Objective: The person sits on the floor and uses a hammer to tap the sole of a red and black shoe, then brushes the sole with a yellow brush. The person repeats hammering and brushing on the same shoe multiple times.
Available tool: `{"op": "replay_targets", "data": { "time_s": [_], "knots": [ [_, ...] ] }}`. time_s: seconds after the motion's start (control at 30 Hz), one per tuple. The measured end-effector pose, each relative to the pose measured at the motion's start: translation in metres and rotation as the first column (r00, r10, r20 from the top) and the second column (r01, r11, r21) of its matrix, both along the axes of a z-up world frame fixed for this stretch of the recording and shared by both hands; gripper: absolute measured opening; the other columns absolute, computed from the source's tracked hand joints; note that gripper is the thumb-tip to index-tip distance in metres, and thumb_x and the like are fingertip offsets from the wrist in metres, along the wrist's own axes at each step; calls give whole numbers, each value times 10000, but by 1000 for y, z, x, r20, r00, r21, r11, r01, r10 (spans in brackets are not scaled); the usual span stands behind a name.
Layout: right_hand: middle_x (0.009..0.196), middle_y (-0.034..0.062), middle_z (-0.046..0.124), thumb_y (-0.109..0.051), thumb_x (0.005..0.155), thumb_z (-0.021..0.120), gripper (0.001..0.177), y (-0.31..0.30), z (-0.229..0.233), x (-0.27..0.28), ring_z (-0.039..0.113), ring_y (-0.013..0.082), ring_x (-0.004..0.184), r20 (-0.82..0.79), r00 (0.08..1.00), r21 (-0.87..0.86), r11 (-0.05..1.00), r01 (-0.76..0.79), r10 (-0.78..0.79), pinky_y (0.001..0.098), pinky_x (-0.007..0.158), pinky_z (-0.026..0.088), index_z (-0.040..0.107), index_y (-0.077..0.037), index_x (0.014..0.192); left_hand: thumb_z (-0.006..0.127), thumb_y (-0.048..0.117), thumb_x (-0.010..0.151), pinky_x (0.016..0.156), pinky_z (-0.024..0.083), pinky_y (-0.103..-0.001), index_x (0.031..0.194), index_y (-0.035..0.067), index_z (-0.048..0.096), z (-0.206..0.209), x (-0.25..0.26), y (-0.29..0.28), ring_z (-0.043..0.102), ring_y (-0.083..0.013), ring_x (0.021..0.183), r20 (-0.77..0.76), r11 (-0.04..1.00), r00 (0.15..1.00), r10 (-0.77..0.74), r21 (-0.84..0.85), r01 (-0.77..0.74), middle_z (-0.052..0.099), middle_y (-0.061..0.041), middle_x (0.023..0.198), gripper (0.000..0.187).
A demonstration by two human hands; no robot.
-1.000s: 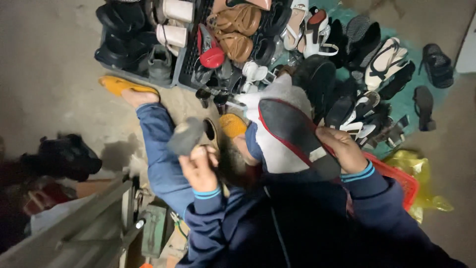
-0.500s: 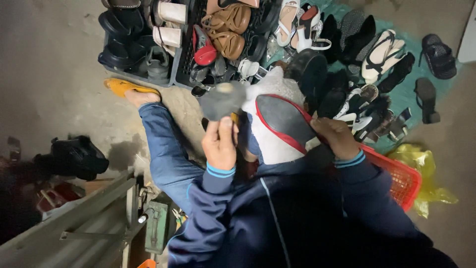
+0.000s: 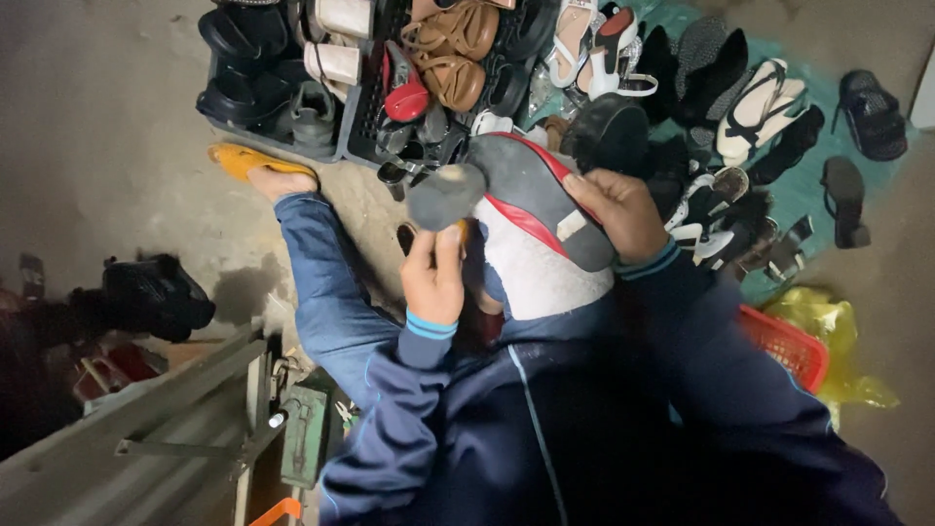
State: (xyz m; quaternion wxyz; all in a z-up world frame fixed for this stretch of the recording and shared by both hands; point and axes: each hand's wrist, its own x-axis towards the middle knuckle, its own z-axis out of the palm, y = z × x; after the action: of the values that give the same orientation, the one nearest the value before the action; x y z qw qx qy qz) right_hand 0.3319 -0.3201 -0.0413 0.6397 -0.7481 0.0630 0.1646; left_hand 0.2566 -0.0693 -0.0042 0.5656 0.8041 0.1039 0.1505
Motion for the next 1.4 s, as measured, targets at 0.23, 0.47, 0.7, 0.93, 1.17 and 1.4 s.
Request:
{"op": "replay_targets", "data": {
  "time_s": [0.23,0.47,0.7,0.93,1.17,1.4],
  "knots": [
    [750,76,696,-209,999,765,236,20,24,17,639,101,641,66,997,141,989,39,-49,219,543,528,679,9,1029,623,226,1039,740,579,-449,1020,52,710,29,-13,-13,733,-356,834,-26,996,997,-67,63,69,727,-198,804,196],
    [706,101,701,-251,1023,748,261,25,16,16,639,119,549,57,994,131,988,80,-88,227,469,511,685,3,1013,656,117,966,655,572,-483,1116,10,743,-34,-34,-14,733,-415,863,23,992,992,-125,11,125,760,-205,844,204],
    [675,82,671,-252,1025,736,269,29,7,5,622,112,517,48,983,170,971,168,-178,210,465,506,672,8,1000,642,112,982,543,464,-224,668,110,501,-7,-41,-25,492,-317,432,102,983,985,-141,134,127,411,-106,467,345],
    [655,92,667,-258,1033,705,250,34,7,-9,626,129,502,72,938,172,931,322,-338,213,459,512,667,-19,971,644,64,968,529,525,-316,901,22,744,-8,-63,-34,570,-249,488,162,982,970,-180,-26,187,576,-93,562,127],
    [622,49,628,-269,1045,681,245,32,-13,-18,587,90,491,70,910,200,900,389,-409,183,429,476,639,-45,956,580,143,1042,537,432,-232,878,41,689,61,-55,-44,393,-186,423,216,987,963,-162,32,159,388,-101,514,222],
    [705,11,582,-299,849,877,385,33,99,5,571,106,618,29,990,41,989,-140,138,193,509,466,626,-20,940,592,106,1014,491,494,-266,887,54,686,32,-55,-34,455,-187,403,91,933,929,-359,64,354,405,-11,475,167]
  ]
}}
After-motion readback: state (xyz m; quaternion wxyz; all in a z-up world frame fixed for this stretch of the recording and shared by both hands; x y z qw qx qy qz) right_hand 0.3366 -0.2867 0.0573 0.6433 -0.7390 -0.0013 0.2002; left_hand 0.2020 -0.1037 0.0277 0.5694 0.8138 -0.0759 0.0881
